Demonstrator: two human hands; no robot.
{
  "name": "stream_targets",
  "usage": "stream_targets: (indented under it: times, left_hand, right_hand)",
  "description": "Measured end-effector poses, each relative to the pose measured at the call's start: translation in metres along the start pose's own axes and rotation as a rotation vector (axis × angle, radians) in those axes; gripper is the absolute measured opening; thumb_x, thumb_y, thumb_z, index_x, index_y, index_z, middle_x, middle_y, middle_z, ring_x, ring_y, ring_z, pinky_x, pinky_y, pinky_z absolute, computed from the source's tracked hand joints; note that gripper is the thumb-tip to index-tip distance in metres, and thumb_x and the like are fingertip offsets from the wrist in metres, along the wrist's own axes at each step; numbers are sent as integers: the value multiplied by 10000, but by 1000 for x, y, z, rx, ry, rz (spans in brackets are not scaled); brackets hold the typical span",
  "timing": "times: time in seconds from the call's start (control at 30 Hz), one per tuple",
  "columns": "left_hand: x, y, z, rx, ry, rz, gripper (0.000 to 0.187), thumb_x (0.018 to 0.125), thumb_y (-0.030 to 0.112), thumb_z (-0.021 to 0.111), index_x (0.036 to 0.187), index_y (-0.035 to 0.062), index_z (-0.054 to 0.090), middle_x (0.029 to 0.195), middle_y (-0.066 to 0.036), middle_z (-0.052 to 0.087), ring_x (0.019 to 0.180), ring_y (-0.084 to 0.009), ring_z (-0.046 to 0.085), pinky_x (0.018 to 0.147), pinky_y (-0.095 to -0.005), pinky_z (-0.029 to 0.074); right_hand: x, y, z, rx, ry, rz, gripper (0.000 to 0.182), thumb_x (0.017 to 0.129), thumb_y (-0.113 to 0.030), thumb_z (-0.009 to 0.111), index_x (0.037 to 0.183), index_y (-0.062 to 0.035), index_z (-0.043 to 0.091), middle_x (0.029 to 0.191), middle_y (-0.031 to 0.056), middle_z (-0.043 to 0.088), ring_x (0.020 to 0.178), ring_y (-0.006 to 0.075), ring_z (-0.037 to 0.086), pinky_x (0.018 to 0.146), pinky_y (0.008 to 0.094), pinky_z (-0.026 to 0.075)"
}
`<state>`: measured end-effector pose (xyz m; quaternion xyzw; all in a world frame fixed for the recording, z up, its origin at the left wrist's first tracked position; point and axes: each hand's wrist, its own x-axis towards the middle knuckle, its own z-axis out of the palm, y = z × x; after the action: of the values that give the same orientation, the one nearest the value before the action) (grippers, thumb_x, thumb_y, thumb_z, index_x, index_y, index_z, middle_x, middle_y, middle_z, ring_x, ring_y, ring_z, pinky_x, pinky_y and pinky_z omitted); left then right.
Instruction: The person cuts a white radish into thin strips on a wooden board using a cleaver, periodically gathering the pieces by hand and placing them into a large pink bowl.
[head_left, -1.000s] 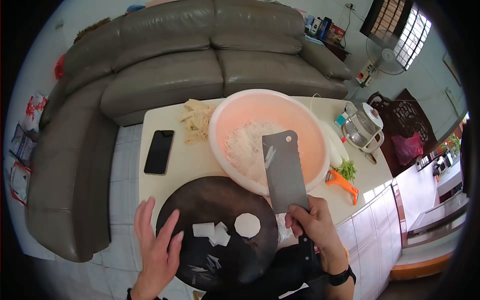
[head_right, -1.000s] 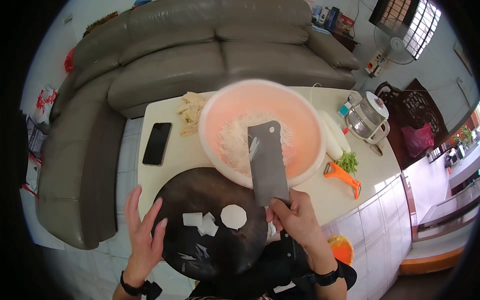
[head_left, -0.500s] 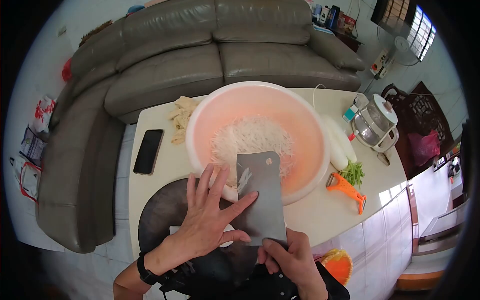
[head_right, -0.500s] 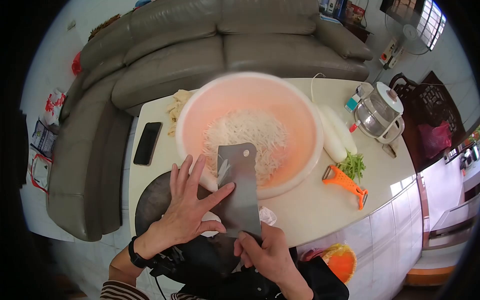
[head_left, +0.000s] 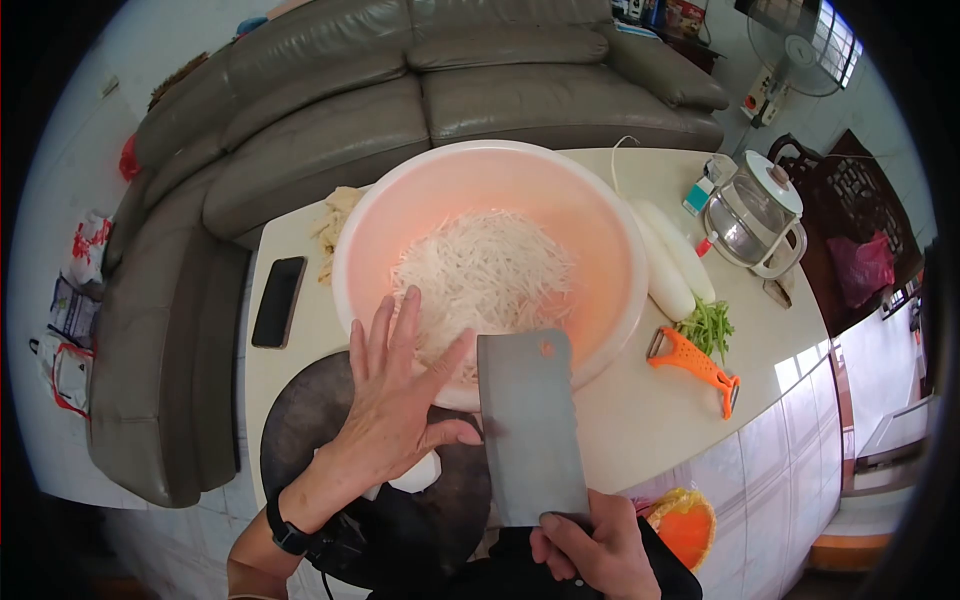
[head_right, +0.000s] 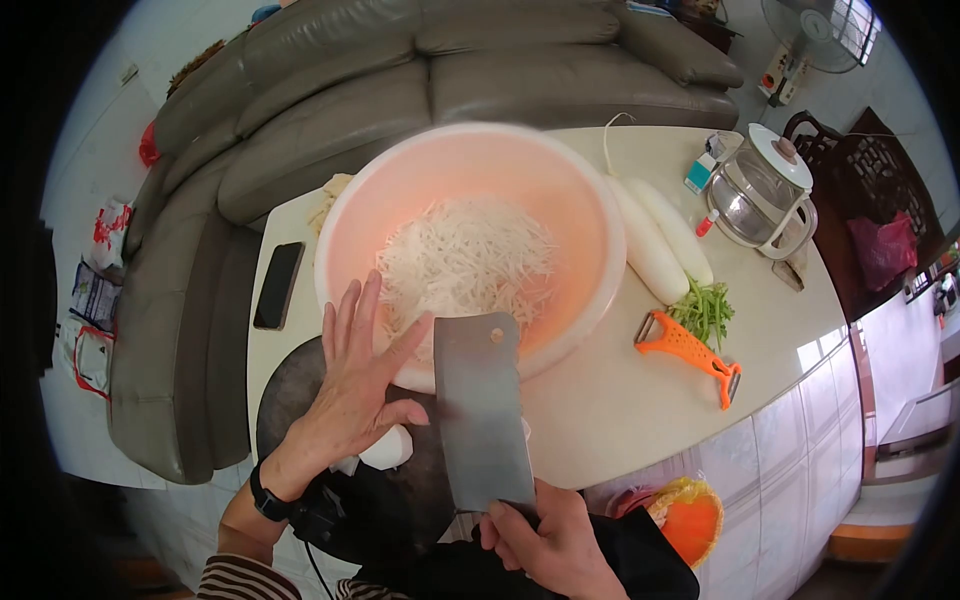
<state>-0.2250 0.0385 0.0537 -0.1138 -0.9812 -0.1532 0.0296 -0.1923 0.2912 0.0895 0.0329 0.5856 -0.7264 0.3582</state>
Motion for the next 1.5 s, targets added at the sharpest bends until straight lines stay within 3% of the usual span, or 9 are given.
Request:
stream_targets:
  times: [0.17,0.57,0.67,0.8,0.83,0.93,1.03,1.13,1.5]
  left_hand:
    - [-2,-5,6,37,37,32,941,816,580,652,1483,-11,348,1586,-207,208,1454,-473,148,1120,-685,46]
    - [-22,-4,11,98,177,20,611,853,422,710,1281,24,532,1559,-234,213,1453,-455,161,1101,-718,74]
    - [-35,-4,12,40,270,-1,589,845,413,722,1244,17,547,1563,-238,189,1453,-464,147,1094,-729,78]
    - [-60,-3,-15,-2,229,-7,457,858,322,725,1170,17,591,1544,-205,236,1434,-442,193,1115,-709,96]
    - [-68,-3,-19,55,312,23,314,863,213,718,1096,28,616,1414,-170,434,1323,-380,401,1112,-595,264]
    - [-98,-9,-28,-241,305,28,177,859,106,704,999,32,627,1125,-120,619,1053,-320,598,942,-444,453]
    - [-136,-6,-25,-287,372,-31,94,845,34,692,914,27,629,886,-78,647,808,-291,634,743,-365,490]
    - [-176,-3,-20,-338,318,-205,83,831,26,701,875,20,630,842,-72,648,767,-285,632,710,-361,491]
    - [-220,-16,16,-112,179,-54,297,802,40,726,1096,35,687,1174,-90,644,1077,-311,571,925,-406,457]
  right_hand:
    - [-18,0,2,-9,38,21,147,975,-102,557,899,10,614,631,1,571,489,49,464,437,199,346]
    - [-66,25,27,21,273,14,196,939,-12,550,744,1,574,576,22,526,460,79,425,446,221,317]
    - [-79,40,33,15,458,7,128,878,-43,559,936,70,579,600,129,581,389,114,431,397,241,374]
    - [-85,52,34,-49,395,-87,127,859,-43,566,884,81,564,568,152,558,353,117,391,356,239,341]
    - [-87,54,37,-45,390,-81,127,859,-43,566,884,81,564,568,152,558,353,117,391,356,239,341]
    - [-91,58,49,-4,367,-97,119,857,-39,559,880,78,563,565,153,556,354,114,390,357,241,341]
    - [-93,62,63,-2,418,-34,117,856,-31,547,872,83,571,571,148,565,357,106,396,366,236,349]
    - [-94,74,62,-78,254,16,113,861,-15,536,867,88,582,590,136,587,373,91,418,381,227,362]
    - [-99,114,85,-267,-12,134,75,935,-29,540,894,20,581,660,15,597,504,55,518,463,224,390]
